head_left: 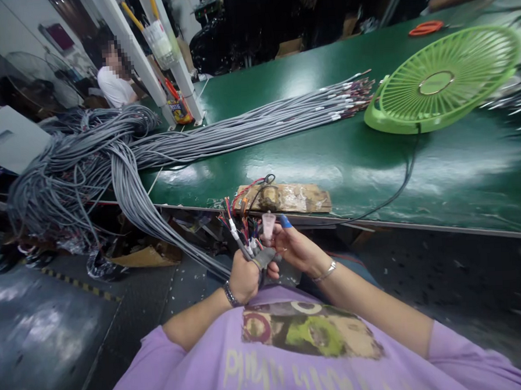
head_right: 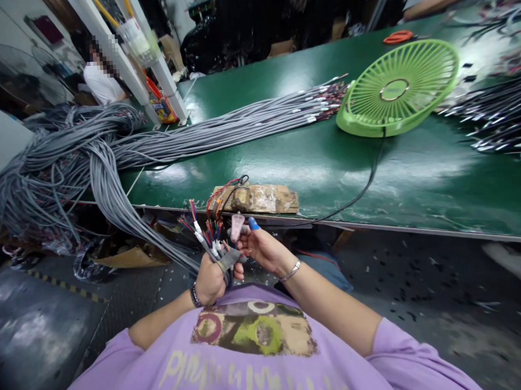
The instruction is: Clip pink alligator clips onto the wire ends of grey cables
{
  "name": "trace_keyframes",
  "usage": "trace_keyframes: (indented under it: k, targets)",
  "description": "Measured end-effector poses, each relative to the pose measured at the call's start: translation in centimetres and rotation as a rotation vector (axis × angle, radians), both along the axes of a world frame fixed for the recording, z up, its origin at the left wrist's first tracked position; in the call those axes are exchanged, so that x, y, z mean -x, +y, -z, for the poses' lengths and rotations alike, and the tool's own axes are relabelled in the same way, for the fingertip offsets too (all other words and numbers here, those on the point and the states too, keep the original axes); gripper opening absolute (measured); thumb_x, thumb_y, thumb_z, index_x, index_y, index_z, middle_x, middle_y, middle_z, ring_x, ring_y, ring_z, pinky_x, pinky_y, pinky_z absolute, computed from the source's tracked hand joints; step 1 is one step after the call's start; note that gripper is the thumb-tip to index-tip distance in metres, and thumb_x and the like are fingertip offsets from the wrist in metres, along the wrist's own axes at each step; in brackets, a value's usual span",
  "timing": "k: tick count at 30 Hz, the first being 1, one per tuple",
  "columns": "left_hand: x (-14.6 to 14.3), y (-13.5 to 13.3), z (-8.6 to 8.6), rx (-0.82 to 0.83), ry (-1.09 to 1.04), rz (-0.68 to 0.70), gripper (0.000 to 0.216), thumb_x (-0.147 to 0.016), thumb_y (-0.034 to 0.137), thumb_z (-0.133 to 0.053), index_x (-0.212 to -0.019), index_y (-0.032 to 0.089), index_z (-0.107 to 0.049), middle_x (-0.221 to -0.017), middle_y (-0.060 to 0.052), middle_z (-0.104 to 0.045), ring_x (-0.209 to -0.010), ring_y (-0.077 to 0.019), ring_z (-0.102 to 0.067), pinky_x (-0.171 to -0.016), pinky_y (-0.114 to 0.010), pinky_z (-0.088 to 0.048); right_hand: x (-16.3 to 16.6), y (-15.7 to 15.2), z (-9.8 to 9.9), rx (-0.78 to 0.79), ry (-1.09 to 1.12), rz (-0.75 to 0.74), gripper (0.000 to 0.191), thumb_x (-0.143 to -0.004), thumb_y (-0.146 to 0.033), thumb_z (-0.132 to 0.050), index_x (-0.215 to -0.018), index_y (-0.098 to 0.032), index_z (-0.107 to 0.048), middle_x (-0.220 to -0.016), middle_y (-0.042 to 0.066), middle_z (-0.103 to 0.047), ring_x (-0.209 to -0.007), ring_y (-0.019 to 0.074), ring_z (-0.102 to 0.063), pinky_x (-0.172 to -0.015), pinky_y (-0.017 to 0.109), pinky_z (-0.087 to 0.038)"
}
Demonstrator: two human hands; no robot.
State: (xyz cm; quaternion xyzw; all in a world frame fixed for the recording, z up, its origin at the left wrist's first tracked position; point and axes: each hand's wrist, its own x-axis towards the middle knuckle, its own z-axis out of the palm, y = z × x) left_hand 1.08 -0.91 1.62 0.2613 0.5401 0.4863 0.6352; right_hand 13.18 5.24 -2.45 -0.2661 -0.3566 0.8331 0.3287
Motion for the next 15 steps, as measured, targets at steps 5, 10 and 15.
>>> trace_keyframes:
  k: [5, 10, 15]
  targets:
    - [0.2, -0.6, 0.4, -0.008, 0.056, 0.027, 0.054, -0.045, 0.061, -0.082, -0.061, 0.014, -0.06, -0.044, -0.001, -0.06, -0.036, -0.0116, -0.053, -0.04, -0.026, -0.048, -1.4, -0.5, -1.0, 0.028, -0.049, -0.011, 0.051, -0.055, -0.063, -0.078, -0.069, -0.018, -0.059, -0.062, -0.001, -0.056, -0.055, 0.0104, -0.048, -0.054, 0.025, -0.04]
    - [0.4, -0.7, 1.0, -0.011, 0.094, 0.075, 0.053, -0.046, 0.062, -0.081, -0.056, 0.014, -0.059, -0.044, -0.001, -0.059, -0.036, -0.0108, -0.053, -0.04, -0.024, -0.047, -1.6, -0.9, -2.4, -0.088, -0.178, -0.095, 0.045, -0.058, -0.053, -0.082, -0.069, -0.016, -0.057, -0.057, -0.003, -0.059, -0.052, 0.0098, -0.051, -0.056, 0.026, -0.041]
    - [0.6, -0.9, 1.0, -0.002, 0.107, 0.154, 0.052, -0.047, 0.06, -0.082, -0.057, 0.014, -0.061, -0.045, -0.002, -0.06, -0.037, -0.0113, -0.054, -0.042, -0.024, -0.048, -1.2, -1.1, -2.5, -0.12, -0.17, -0.193, 0.043, -0.064, -0.053, -0.077, -0.074, -0.017, -0.056, -0.055, -0.002, -0.061, -0.049, 0.0128, -0.055, -0.055, 0.028, -0.044]
